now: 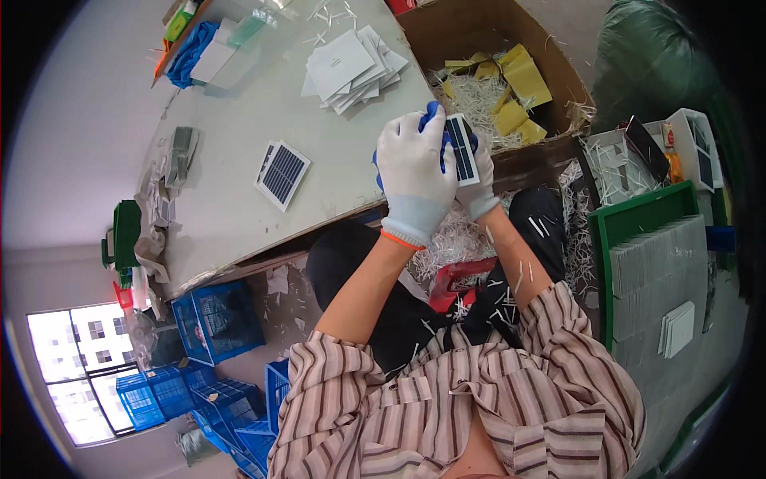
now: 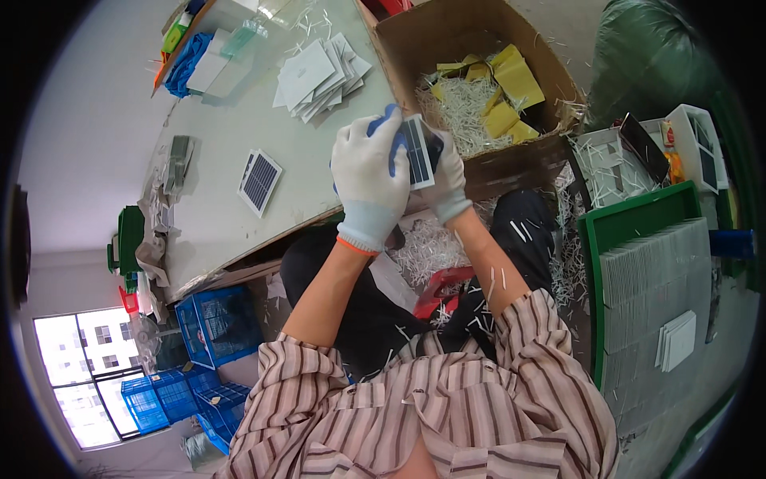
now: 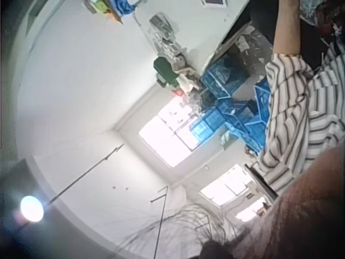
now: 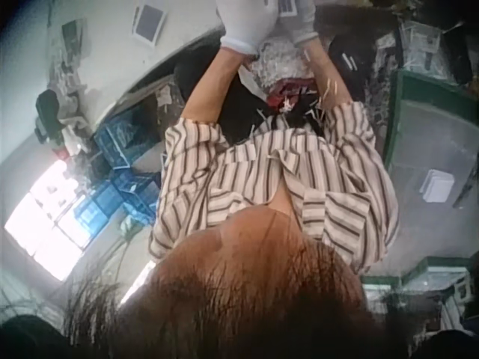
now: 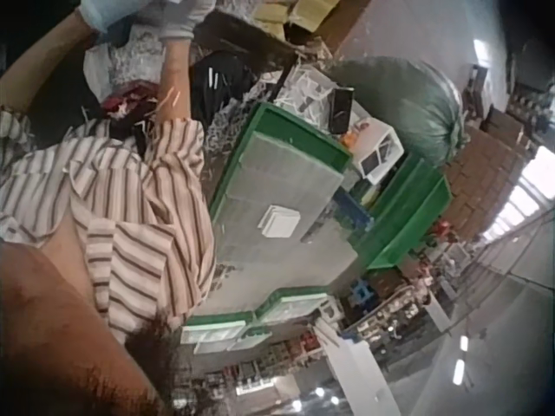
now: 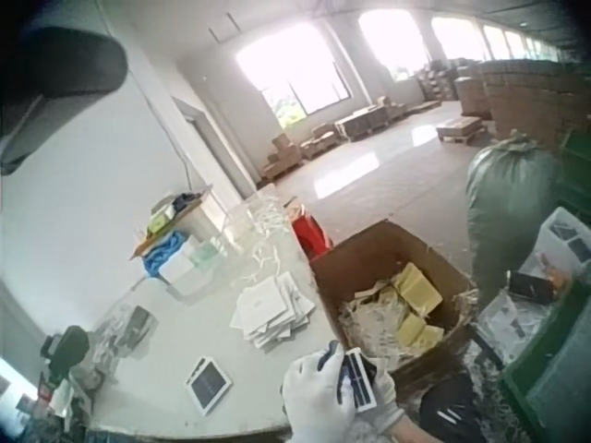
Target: Use a utility knife to trim the edges of small solar panels and stack them in a container.
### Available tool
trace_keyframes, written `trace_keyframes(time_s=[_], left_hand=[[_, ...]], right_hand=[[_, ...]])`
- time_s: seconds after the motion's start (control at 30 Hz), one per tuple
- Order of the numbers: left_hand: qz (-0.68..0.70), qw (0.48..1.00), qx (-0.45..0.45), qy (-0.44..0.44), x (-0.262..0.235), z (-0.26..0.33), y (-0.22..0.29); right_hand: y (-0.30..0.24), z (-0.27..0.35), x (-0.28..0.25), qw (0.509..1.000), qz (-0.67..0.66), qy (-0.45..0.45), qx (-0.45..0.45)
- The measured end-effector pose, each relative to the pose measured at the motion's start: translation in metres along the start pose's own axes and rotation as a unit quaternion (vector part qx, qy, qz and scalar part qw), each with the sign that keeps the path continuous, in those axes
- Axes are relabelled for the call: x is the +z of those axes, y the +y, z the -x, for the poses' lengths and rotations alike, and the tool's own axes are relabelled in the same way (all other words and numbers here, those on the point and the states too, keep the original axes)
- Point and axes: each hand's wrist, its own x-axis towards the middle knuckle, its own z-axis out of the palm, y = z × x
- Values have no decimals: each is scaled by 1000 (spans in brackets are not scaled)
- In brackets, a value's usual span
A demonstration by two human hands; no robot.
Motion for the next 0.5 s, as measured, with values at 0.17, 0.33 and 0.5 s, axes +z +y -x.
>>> trace_keyframes(time_s=[0.17,0.33,0.5], left_hand=[[12,1000,16,-24,-4,2,5],[63,995,53,-48,-3,-1,5],[67,997,34,-36,-8,2,2]], right_hand=[[26,24,26,970,-193,41,146],[26,2,18,905,-393,-71,143],[-28,-15,-45,853,-402,25,332]])
